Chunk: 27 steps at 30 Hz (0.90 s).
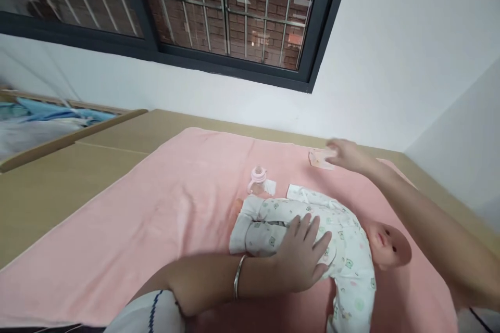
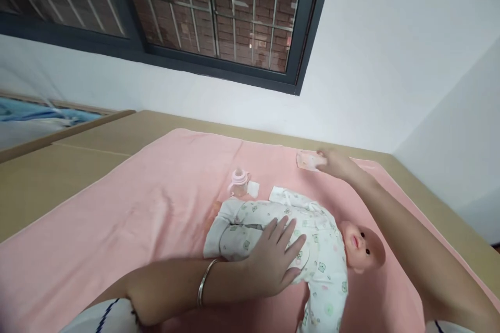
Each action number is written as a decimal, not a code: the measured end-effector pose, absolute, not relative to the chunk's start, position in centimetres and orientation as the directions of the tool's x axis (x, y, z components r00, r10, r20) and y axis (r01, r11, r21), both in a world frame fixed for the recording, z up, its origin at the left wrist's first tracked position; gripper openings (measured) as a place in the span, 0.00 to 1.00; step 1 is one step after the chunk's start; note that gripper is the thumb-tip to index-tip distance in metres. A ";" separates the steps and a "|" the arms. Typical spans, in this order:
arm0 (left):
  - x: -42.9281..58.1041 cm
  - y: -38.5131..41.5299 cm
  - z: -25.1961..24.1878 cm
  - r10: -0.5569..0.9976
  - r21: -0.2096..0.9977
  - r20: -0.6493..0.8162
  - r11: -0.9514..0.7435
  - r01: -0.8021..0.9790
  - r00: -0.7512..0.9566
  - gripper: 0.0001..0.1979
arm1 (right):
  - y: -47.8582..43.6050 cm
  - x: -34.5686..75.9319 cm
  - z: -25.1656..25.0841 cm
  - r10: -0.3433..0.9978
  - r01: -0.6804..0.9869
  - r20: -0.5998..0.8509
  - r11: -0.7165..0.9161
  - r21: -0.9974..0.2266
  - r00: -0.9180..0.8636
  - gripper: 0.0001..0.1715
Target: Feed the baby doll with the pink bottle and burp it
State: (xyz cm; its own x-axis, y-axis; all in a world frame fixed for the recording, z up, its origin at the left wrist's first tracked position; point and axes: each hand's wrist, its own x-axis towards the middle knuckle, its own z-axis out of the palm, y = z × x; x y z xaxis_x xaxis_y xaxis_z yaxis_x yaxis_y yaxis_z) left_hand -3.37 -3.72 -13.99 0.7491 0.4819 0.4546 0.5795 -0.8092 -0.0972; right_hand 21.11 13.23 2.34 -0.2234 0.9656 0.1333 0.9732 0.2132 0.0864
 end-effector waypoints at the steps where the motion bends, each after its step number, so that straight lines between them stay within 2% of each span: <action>1: -3.4 -3.8 -14.1 0.485 -0.094 0.446 -0.810 0.578 0.752 0.34 | 14.3 18.5 2.9 0.939 0.949 0.142 0.315 0.013 -0.314 0.31; 3: -3.4 -3.7 -14.2 0.488 -0.091 0.433 -0.813 0.575 0.758 0.34 | 16.0 12.6 3.4 0.859 0.863 0.208 0.495 -0.104 -0.467 0.32; 6: -3.6 -3.6 -14.1 0.480 -0.101 0.427 -0.816 0.569 0.766 0.34 | 17.7 4.8 2.9 0.710 0.683 0.218 0.704 -0.195 -0.669 0.31; 8: -3.7 -3.5 -14.0 0.473 -0.115 0.431 -0.816 0.567 0.769 0.34 | 18.1 1.4 2.2 0.697 0.674 0.087 0.713 -0.194 -0.712 0.31; 11: -3.7 -3.4 -14.3 0.465 -0.132 0.433 -0.815 0.565 0.772 0.35 | 18.3 -0.8 0.7 0.687 0.697 -0.121 0.709 -0.107 -0.717 0.30; 15: -3.5 -3.4 -15.0 0.469 -0.131 0.436 -0.811 0.570 0.768 0.35 | 18.4 -1.9 -1.5 0.636 0.665 -0.257 0.745 -0.041 -0.728 0.32; 18: -3.4 -3.3 -15.2 0.471 -0.124 0.443 -0.811 0.572 0.763 0.36 | 18.1 -3.6 -2.5 0.628 0.653 -0.358 0.755 0.063 -0.691 0.23; 21: -3.5 -3.3 -15.2 0.472 -0.118 0.440 -0.813 0.570 0.764 0.37 | 16.7 -5.0 -2.0 0.659 0.672 -0.390 0.730 0.127 -0.643 0.14; 24: -3.5 -3.2 -15.5 0.481 -0.101 0.427 -0.816 0.569 0.766 0.37 | 15.0 -4.1 0.2 0.707 0.720 -0.336 0.686 0.108 -0.623 0.17; 27: -3.3 -3.2 -15.9 0.495 -0.066 0.415 -0.820 0.568 0.763 0.35 | 14.0 -0.4 3.5 0.797 0.802 -0.221 0.591 0.090 -0.562 0.20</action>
State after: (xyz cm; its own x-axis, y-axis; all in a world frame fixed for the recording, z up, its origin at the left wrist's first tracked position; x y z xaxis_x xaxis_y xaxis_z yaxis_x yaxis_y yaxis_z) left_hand -3.29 -3.24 -15.87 0.7633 0.4949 0.4152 0.5679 -0.8204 -0.0661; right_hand -0.45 13.97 3.53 -0.5623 0.7969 -0.2208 0.8019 0.5907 0.0899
